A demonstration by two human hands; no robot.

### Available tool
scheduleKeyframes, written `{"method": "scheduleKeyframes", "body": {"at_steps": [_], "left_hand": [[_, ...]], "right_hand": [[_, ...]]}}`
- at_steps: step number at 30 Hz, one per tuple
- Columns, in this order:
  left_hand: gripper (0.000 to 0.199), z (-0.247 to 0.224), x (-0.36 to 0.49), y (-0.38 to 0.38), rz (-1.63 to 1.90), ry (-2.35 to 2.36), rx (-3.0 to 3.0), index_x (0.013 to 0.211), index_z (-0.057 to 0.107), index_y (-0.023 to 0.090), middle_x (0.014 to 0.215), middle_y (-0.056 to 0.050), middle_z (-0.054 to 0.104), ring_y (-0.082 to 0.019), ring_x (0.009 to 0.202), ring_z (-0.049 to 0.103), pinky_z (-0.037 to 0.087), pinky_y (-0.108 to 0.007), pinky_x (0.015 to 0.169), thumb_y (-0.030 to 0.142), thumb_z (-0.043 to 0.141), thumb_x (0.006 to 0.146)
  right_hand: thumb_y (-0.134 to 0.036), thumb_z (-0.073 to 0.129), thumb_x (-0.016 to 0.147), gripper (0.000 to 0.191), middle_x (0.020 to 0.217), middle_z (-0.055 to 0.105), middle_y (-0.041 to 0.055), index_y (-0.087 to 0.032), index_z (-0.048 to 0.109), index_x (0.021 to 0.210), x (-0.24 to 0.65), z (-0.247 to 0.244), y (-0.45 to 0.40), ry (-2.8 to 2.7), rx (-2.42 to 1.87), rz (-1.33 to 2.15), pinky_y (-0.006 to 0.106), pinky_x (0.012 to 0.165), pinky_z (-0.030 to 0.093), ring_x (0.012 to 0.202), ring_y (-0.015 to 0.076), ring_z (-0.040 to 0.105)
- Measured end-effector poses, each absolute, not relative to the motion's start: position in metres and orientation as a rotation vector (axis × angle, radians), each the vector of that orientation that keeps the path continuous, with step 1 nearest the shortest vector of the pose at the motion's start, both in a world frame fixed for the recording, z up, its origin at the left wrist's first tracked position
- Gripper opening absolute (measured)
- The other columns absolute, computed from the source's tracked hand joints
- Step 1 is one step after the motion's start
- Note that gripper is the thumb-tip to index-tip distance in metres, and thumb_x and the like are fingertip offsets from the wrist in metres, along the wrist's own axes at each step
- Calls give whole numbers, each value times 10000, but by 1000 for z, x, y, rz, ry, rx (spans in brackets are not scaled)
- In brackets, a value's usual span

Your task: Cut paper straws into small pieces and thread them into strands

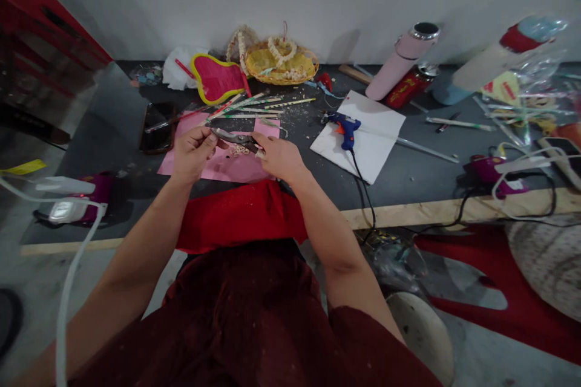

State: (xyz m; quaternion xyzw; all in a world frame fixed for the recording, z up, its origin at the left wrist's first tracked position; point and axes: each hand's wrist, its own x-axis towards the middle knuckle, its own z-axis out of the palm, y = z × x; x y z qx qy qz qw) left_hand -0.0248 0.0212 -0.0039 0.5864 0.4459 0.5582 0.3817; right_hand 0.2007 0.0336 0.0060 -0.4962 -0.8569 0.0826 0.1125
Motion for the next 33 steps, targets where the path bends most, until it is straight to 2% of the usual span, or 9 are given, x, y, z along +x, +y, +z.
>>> {"method": "scheduleKeyframes", "body": {"at_steps": [3,6,13,18,23,33], "left_hand": [[201,-3,-25,21,1417,1129,1503,782,649,164,713,-41,721,-69,518,564,440,-178,480,359,661,832],[191,0,-25,20,1405,1142,1536,769,653,159,729,-48,726,-81,559,588,450,-182,501,339,653,835],[186,2,-26,18,1339,1163,1619,793,690,162,704,-37,714,-60,483,477,363,-188,456,308,604,871],[223,3,-25,18,1337,1167,1595,770,685,166,700,-37,715,-67,478,491,347,-194,455,364,628,855],[280,2,-23,18,1339,1153,1558,774,685,163,674,-44,708,-57,434,426,305,-202,421,432,651,844],[286,3,-23,17,1365,1100,1522,743,673,161,649,-36,696,-49,415,416,301,-192,396,431,664,836]], "right_hand": [[-261,464,873,530,1137,677,74,-270,437,1402,200,6,33,-2506,-1456,246,330,769,467,935,242,637],[-229,474,852,562,1174,658,83,-264,425,1411,200,4,35,-2472,-1441,265,335,777,478,985,251,627],[-179,477,813,644,1316,582,89,-241,375,1446,204,1,39,-2513,-1340,339,369,868,486,1136,265,564],[-179,480,821,636,1249,613,99,-231,379,1447,206,0,40,-2520,-1349,310,358,860,472,1084,258,580],[-235,446,875,546,1198,647,77,-263,417,1419,206,3,39,-2524,-1385,297,333,802,465,1007,238,610],[-260,440,882,514,1188,664,70,-280,449,1395,205,7,36,-2526,-1430,270,346,783,462,957,237,633]]}}
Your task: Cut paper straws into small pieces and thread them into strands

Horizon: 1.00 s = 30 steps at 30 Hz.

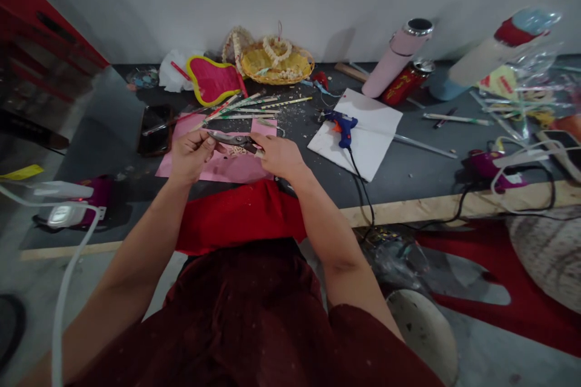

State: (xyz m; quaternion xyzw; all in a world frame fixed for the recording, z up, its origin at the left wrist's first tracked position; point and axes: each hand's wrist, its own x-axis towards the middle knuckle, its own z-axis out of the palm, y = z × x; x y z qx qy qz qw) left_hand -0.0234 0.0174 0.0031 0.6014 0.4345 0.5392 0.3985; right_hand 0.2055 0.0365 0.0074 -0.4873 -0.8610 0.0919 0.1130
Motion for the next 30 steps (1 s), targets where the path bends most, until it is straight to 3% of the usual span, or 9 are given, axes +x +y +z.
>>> {"method": "scheduleKeyframes", "body": {"at_steps": [6,12,22,30], "left_hand": [[233,1,-25,19,1355,1151,1601,785,684,165,723,-47,717,-70,508,521,399,-190,471,373,619,867],[245,5,-26,16,1294,1184,1695,777,690,168,719,-41,718,-65,481,484,378,-195,467,337,563,902],[267,3,-25,17,1290,1144,1623,715,649,168,644,-32,687,-71,485,501,353,-195,451,364,588,887],[253,2,-25,18,1302,1148,1603,726,647,176,624,-20,671,-65,446,432,318,-203,437,372,590,876]], "right_hand": [[-196,465,838,583,1236,631,79,-265,416,1415,202,4,36,-2471,-1414,302,339,801,476,1057,248,598],[-171,476,819,649,1327,575,94,-229,367,1456,205,2,40,-2507,-1361,334,364,917,464,1154,258,546],[-207,448,849,572,1216,640,82,-238,425,1420,207,-1,42,-2518,-1345,353,344,861,463,1045,238,594],[-265,450,877,534,1201,660,69,-269,440,1411,206,-1,40,-2515,-1365,324,348,827,478,1001,235,628]]}}
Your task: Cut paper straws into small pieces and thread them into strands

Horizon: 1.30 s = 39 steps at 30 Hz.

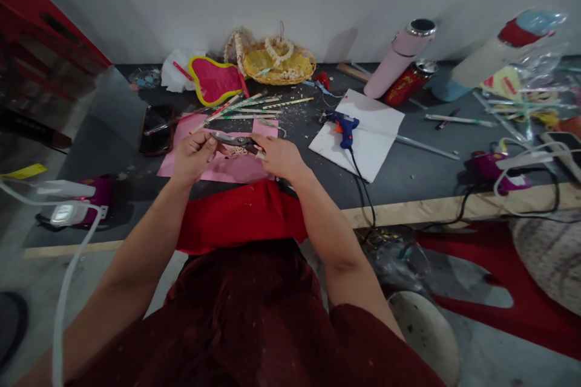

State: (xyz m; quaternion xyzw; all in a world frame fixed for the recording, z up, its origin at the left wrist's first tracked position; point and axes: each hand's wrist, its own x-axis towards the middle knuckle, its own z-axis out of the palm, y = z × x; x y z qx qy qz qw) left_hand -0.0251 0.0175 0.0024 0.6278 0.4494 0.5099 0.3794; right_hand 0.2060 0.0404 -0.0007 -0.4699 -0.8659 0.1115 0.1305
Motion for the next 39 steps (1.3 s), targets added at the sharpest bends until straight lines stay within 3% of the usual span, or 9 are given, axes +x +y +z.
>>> {"method": "scheduleKeyframes", "body": {"at_steps": [13,18,22,31,39], "left_hand": [[240,6,-24,17,1323,1218,1637,728,657,176,623,-18,655,-84,524,525,384,-208,485,355,588,872],[139,3,-22,18,1352,1292,1603,821,668,174,733,-25,710,-81,517,513,389,-207,485,306,625,825],[131,3,-22,18,1363,1333,1618,782,685,176,709,-21,704,-85,514,507,400,-211,495,283,621,824],[185,-3,-25,20,1359,1270,1606,752,718,194,682,-21,694,-76,501,465,357,-208,479,334,637,842],[217,-4,-25,20,1354,1238,1584,752,713,194,651,-22,684,-62,447,397,284,-214,418,372,631,845]], "right_hand": [[-268,472,863,533,1160,672,76,-277,451,1395,202,1,38,-2483,-1445,281,362,762,482,941,251,638],[-223,470,850,548,1205,642,81,-261,437,1396,202,-2,40,-2449,-1428,329,356,800,485,1013,255,618],[-214,470,853,576,1253,615,87,-258,403,1423,203,-3,41,-2463,-1409,372,358,821,486,1056,257,598],[-200,463,842,594,1260,609,100,-238,392,1432,206,-6,43,-2485,-1349,379,380,891,460,1091,261,574],[-236,428,875,529,1213,641,88,-250,422,1403,206,-5,41,-2497,-1349,367,368,835,467,1010,241,612]]}}
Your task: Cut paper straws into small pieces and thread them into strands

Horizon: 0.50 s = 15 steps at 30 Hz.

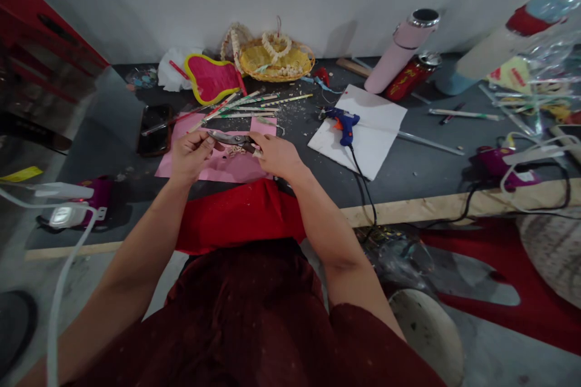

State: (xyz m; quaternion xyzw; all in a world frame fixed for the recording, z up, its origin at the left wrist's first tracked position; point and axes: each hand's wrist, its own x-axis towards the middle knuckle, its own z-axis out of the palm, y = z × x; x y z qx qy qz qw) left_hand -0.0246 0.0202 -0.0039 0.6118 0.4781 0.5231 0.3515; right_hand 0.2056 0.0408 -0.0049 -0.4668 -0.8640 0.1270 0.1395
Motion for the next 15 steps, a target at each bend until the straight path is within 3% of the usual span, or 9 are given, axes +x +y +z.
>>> {"method": "scheduleKeyframes", "body": {"at_steps": [8,15], "left_hand": [[212,2,-24,18,1354,1214,1564,723,681,163,689,-38,712,-79,542,559,400,-187,478,325,615,844],[179,4,-24,16,1350,1234,1595,736,687,161,640,-22,685,-96,598,617,474,-195,556,261,592,850]], "right_hand": [[-315,451,909,511,1197,665,79,-269,421,1417,205,3,37,-2547,-1414,327,355,808,482,981,247,640],[-274,449,896,501,1219,655,81,-255,443,1397,203,0,38,-2526,-1408,366,370,807,493,985,255,637]]}}
